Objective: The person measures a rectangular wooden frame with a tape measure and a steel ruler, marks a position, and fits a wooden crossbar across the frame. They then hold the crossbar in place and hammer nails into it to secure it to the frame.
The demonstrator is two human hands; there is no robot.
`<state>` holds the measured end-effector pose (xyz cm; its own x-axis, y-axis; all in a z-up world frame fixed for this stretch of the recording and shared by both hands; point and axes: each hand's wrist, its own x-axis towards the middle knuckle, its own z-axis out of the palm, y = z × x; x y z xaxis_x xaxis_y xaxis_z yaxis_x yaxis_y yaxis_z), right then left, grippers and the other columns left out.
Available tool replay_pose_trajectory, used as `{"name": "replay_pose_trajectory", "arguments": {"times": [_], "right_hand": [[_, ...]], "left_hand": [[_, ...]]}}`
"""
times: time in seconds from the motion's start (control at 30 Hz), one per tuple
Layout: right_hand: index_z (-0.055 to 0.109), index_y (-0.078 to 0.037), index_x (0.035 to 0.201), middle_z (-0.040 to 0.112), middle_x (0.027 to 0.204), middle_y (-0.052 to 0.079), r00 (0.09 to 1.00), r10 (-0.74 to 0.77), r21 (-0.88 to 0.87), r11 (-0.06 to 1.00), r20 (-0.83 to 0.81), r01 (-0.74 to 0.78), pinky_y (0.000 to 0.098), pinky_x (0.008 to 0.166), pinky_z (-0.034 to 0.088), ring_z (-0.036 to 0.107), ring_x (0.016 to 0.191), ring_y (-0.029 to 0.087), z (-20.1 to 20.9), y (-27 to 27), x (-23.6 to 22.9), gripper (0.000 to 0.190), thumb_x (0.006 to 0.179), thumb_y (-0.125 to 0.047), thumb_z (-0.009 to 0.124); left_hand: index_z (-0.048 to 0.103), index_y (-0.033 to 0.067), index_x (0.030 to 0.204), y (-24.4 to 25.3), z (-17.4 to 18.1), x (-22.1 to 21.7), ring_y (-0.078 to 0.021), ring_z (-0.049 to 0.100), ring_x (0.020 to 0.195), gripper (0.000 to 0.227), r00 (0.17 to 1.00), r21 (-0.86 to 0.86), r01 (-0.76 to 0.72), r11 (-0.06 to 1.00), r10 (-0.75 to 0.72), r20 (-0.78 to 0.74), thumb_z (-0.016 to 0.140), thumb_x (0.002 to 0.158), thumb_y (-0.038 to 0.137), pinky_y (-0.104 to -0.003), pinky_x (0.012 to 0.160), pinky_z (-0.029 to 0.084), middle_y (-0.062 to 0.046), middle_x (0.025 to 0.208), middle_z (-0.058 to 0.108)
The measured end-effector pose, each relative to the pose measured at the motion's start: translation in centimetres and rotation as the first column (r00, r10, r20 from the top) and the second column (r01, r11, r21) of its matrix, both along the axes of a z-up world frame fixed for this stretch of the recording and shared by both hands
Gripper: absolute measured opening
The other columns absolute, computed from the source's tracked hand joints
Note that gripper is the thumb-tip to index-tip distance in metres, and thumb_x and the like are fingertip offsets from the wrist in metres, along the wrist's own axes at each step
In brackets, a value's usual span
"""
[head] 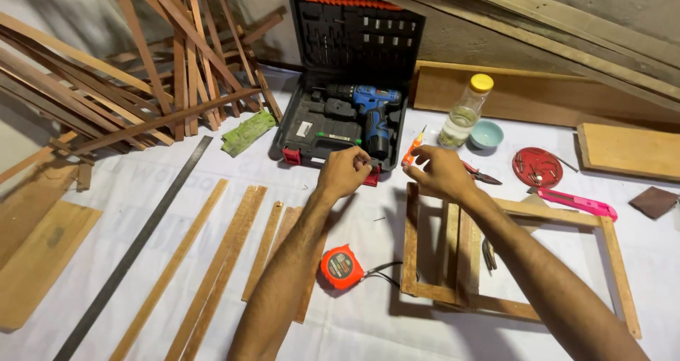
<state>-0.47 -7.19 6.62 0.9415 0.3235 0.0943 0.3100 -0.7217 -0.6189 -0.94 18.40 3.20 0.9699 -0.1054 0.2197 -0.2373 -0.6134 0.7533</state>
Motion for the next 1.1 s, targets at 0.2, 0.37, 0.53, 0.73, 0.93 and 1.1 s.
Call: {"name": "replay_pose_trajectory", "arguments": {"times": [0.2, 0.37, 0.53, 0.73, 0.93, 1.1], "right_hand": [[0.073, 0.005, 0.103, 0.076, 0.087, 0.025, 0.988, -0.122, -0.212, 0.972, -0.094, 0.1, 0.0443, 0.08, 0.059, 0.076, 0.083, 0.035, 1.1, 6.4, 7.3, 0.053, 0.089, -0.046, 0.076], [0.069, 0.004, 0.104, 0.074, 0.086, 0.03, 0.968, -0.231, -0.18, 0.961, -0.093, 0.212, 0.0473, 0.079, 0.06, 0.076, 0.082, 0.042, -0.6, 10.3, 11.4, 0.057, 0.086, -0.049, 0.078], [0.065, 0.007, 0.109, 0.071, 0.097, 0.031, 0.958, -0.275, -0.23, 0.93, 0.079, 0.286, 0.0513, 0.08, 0.059, 0.071, 0.09, 0.046, -5.9, 11.8, 15.1, 0.07, 0.077, -0.052, 0.085], [0.064, 0.007, 0.113, 0.073, 0.105, 0.026, 0.893, -0.447, -0.275, 0.866, -0.055, 0.417, 0.0506, 0.083, 0.06, 0.071, 0.1, 0.042, -4.5, 13.3, 16.6, 0.075, 0.067, -0.047, 0.089], [0.077, 0.007, 0.101, 0.076, 0.103, 0.027, 0.781, -0.525, -0.178, 0.851, -0.338, 0.494, 0.0427, 0.081, 0.061, 0.076, 0.093, 0.037, -1.3, 12.0, 16.8, 0.07, 0.062, -0.05, 0.085], [0.082, 0.008, 0.093, 0.078, 0.087, 0.023, 0.861, -0.41, -0.072, 0.91, -0.3, 0.408, 0.0399, 0.076, 0.06, 0.076, 0.079, 0.032, -0.3, 9.7, 14.0, 0.066, 0.062, -0.05, 0.083]], "left_hand": [[0.072, 0.0063, 0.102, 2.2, 1.6, 3.9, -0.0247, 0.074, 0.076, 0.023, 0.998, -0.033, 0.001, 0.999, -0.003, -0.065, 0.077, 0.081, 0.014, -0.039, 0.07, 0.058, -0.008, 0.084, 0.075], [0.074, 0.005, 0.096, 3.8, -1.0, 8.0, -0.0294, 0.071, 0.083, 0.019, 0.992, 0.006, 0.042, 0.999, -0.042, 0.12, 0.079, 0.079, 0.012, -0.044, 0.074, 0.056, -0.009, 0.081, 0.077], [0.072, 0.0072, 0.1, 4.5, 0.2, 9.6, -0.0282, 0.073, 0.082, 0.021, 0.996, -0.035, 0.021, 0.999, -0.024, -0.086, 0.078, 0.082, 0.017, -0.043, 0.072, 0.057, -0.007, 0.086, 0.077], [0.073, 0.0077, 0.1, 5.0, -0.8, 11.3, -0.027, 0.074, 0.082, 0.021, 0.998, -0.067, 0.03, 0.997, -0.034, -0.058, 0.078, 0.083, 0.019, -0.041, 0.073, 0.058, -0.007, 0.086, 0.078], [0.074, 0.0079, 0.105, 5.0, -0.7, 11.7, -0.0238, 0.077, 0.084, 0.027, 0.995, -0.13, -0.032, 0.991, 0.019, -0.098, 0.078, 0.086, 0.027, -0.038, 0.075, 0.06, -0.009, 0.088, 0.079], [0.081, 0.0062, 0.104, 4.6, 0.0, 10.9, -0.019, 0.077, 0.086, 0.045, 0.975, -0.203, -0.217, 0.955, 0.2, -0.102, 0.077, 0.088, 0.048, -0.033, 0.074, 0.057, -0.009, 0.091, 0.08]]}}
